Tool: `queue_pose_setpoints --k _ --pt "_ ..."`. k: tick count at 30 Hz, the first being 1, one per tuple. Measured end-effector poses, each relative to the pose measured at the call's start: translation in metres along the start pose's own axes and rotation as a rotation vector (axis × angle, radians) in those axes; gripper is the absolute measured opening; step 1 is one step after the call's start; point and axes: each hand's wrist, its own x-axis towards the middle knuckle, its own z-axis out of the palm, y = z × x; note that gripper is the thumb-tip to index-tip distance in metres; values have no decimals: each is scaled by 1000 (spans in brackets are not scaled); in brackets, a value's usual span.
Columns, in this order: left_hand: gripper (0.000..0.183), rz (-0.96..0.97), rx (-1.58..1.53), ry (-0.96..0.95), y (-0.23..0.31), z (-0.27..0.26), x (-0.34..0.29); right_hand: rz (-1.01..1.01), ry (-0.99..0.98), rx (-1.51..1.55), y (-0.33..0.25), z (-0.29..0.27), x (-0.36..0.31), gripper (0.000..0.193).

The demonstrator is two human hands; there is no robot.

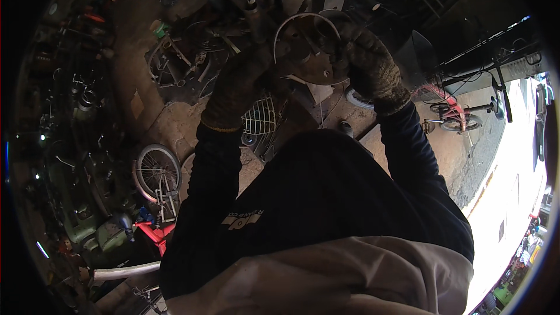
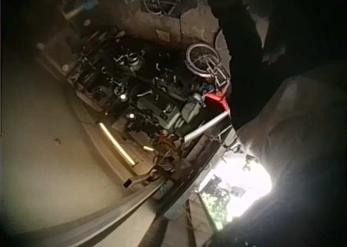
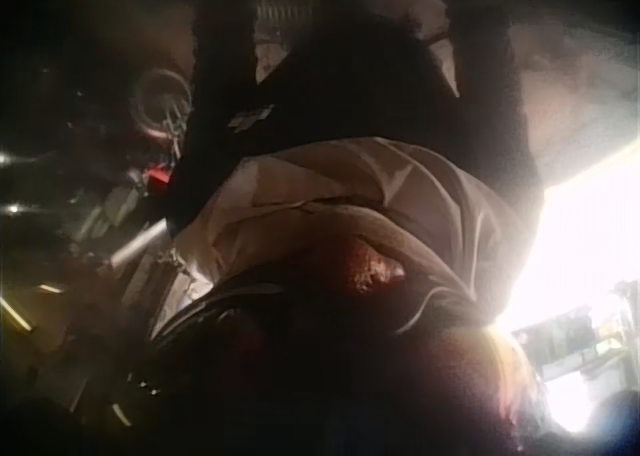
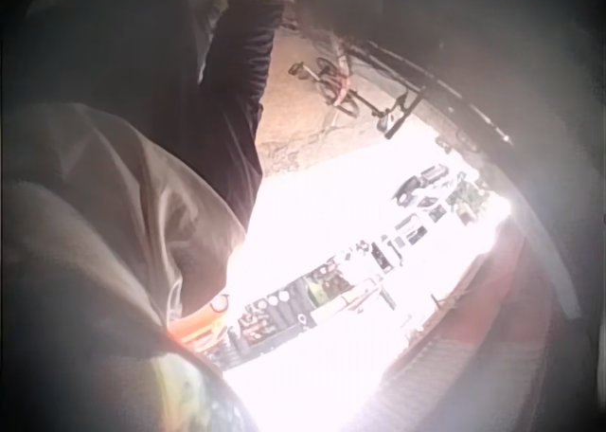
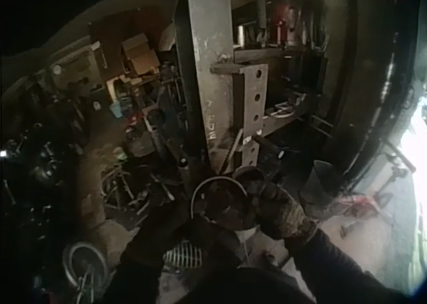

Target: The person holds and turns a circular metal component by hand, placing a small metal ring onto a shaft within the component.

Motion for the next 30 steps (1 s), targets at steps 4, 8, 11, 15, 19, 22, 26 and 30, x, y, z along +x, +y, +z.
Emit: queue_pose_setpoints --k 4,8,11,15,19,22,26,30 --pt "26 -151 -170 -19 -3 -12 -9 -16 -38 -158 17 -10 -1 43" --pt "25 -27 24 27 -63 -6 -30 212 -8 -209 33 -11 -15 51" --pt "26 -227 -338 288 -88 -19 -59 345 91 -269 35 -2 -29 53" --pt "24 -417 -489 647 -110 -61 -60 509 156 -312 56 -34 -59 50" --pt "28 -438 -511 767 -161 -122 -15 576 251 -256 80 -50 -80 47" --pt "28 -352 -361 784 -204 -162 29 656 247 -273 83 -46 -78 42" --pt "30 -275 -423 835 -254 -209 53 738 286 -290 83 -30 -74 23" --pt "32 -277 -391 871 -238 -216 78 753 315 -277 88 -50 -86 17"
